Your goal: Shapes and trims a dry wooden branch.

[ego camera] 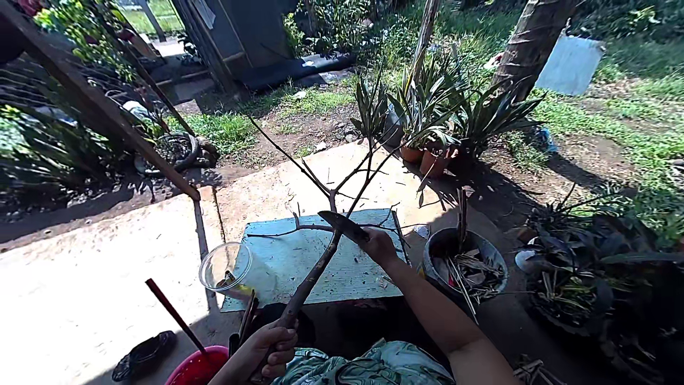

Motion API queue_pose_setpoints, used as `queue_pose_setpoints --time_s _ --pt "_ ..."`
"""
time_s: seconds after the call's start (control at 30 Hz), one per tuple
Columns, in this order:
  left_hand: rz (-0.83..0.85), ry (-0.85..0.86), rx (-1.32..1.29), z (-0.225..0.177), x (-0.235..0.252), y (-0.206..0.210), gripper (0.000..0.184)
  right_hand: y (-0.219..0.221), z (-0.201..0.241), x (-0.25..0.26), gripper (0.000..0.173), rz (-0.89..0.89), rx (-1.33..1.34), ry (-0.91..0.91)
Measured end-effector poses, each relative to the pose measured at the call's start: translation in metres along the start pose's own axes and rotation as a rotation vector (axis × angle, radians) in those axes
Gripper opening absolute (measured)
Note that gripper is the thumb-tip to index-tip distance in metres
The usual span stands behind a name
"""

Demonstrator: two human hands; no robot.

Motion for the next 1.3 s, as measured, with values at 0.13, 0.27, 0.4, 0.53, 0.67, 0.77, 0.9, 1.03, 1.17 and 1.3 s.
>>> queue_pose_setpoints --time_s 0.13,0.27,0.4,0.53,0.67,0.77,0.9,1.03,1.17,1.3 --pt "0.011 0.008 0.025 0.007 -0.004 0.000 0.012 0.011 -0.002 -0.013 0.053 -0.010 0.021 -0.044" --pt "-0.011 0.037 -0.006 0.006 0.002 -0.002 0.012 0.022 0.021 -0.056 0.050 -0.019 0.085 -0.175" --pt "-0.066 0.053 0.002 0.009 0.012 -0.003 0.013 0.012 0.041 -0.089 0.050 0.107 0.120 -0.230" --pt "-0.028 0.031 0.012 0.009 0.008 -0.009 0.013 -0.018 0.039 -0.053 0.050 0.059 -0.012 -0.158" --pt "-0.042 0.033 0.050 0.012 0.005 -0.008 0.013 -0.040 0.038 0.000 0.040 0.158 -0.234 0.008" --pt "-0.056 0.045 0.073 0.015 0.005 -0.011 0.013 -0.028 0.042 -0.001 0.040 0.304 -0.319 -0.047" --pt "-0.086 0.058 0.080 0.020 0.011 -0.016 0.013 -0.004 0.051 -0.045 0.048 0.366 -0.160 -0.191" --pt "-0.103 0.049 0.068 0.025 0.014 -0.024 0.013 -0.011 0.061 -0.053 0.047 0.410 -0.084 -0.279" --pt "-0.081 0.053 0.053 0.024 0.011 -0.022 0.014 -0.018 0.047 -0.012 0.047 0.255 -0.195 -0.103" --pt "-0.066 0.044 0.087 0.025 0.009 -0.023 0.013 0.004 0.020 -0.005 0.048 0.245 -0.236 0.006"
Point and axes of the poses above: each hand's wrist, its own x-axis towards the middle knuckle, its own y-axis out of the palm, z = x × y, the point moved 3 cm from there along x, towards the middle knuckle, and after that the axes turned 1 degree about y, right-handed, at the moved point
